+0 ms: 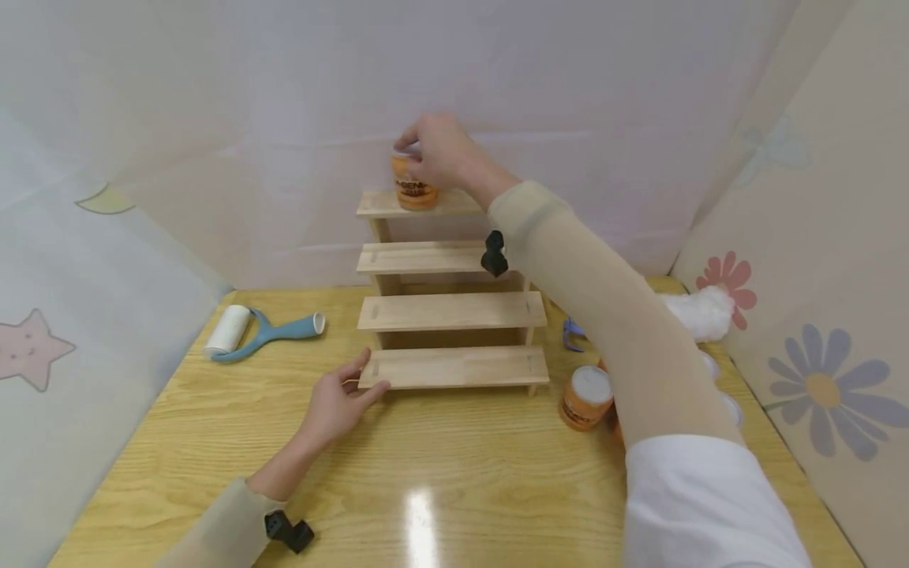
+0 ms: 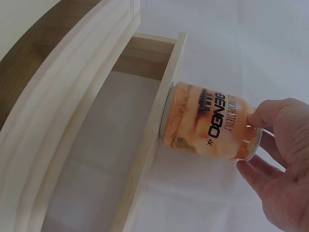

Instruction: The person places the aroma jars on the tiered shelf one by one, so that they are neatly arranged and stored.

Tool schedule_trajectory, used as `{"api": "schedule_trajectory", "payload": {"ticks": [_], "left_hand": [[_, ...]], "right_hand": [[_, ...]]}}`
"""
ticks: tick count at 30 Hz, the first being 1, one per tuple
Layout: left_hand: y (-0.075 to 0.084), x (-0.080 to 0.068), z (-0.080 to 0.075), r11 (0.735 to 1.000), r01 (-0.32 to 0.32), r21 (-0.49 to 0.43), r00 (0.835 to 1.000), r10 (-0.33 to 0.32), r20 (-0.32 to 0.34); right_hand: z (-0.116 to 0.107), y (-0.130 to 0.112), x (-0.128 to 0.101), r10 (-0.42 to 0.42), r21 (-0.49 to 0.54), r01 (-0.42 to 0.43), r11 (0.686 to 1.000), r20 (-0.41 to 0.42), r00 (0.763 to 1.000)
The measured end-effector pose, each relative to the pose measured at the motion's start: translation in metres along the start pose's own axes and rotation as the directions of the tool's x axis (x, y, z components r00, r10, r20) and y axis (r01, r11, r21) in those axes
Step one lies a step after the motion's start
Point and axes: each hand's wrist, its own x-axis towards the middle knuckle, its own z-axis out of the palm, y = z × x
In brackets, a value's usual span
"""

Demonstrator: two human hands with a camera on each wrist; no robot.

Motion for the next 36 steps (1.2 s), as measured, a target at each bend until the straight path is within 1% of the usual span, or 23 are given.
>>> {"api": "schedule_trajectory", "payload": {"ticks": [4,8,11,19,23,26,28,31,36], "left_hand": [[-0.001,-0.001,0.000,1.000,0.000,-0.003,1.000,0.000,0.000],[-0.002,-0.002,0.000,1.000,0.004,-0.004,1.000,-0.004,0.002],[-0.001,-0.003,0.000,1.000,0.016,-0.004,1.000,-0.016,-0.001],[-0.001,-0.003,-0.001,1.000,0.013,-0.007,1.000,-0.013,-0.006],[-0.001,-0.002,0.001,1.000,0.008,-0.010,1.000,-0.008,0.001],[-0.001,0.000,0.003,1.000,0.000,-0.014,1.000,0.001,0.009],[-0.001,0.001,0.003,1.000,-0.007,-0.016,1.000,0.007,0.013],[-0.001,0.002,0.003,1.000,0.004,-0.016,1.000,-0.003,0.014],[-0.003,0.003,0.002,1.000,0.021,-0.014,1.000,-0.020,0.014]], "right_hand": [[0.006,-0.001,0.001,-0.015,-0.002,0.015,1.000,-0.022,1.000],[0.009,-0.001,0.002,-0.033,0.020,0.034,0.999,-0.043,0.999],[0.010,-0.001,0.002,-0.035,0.021,0.036,0.999,-0.045,0.998],[0.012,-0.003,0.002,-0.046,0.012,0.047,0.999,-0.057,0.997],[0.010,0.001,-0.004,-0.052,0.020,0.054,0.998,-0.063,0.997],[0.001,0.004,-0.015,-0.040,0.030,0.041,0.999,-0.046,0.998],[-0.008,0.007,-0.028,-0.043,0.025,0.044,0.999,-0.042,0.998],[-0.023,0.010,-0.051,-0.057,0.017,0.058,0.998,-0.053,0.997],[-0.049,0.016,-0.094,-0.085,-0.045,0.080,0.996,-0.102,0.991]]}}
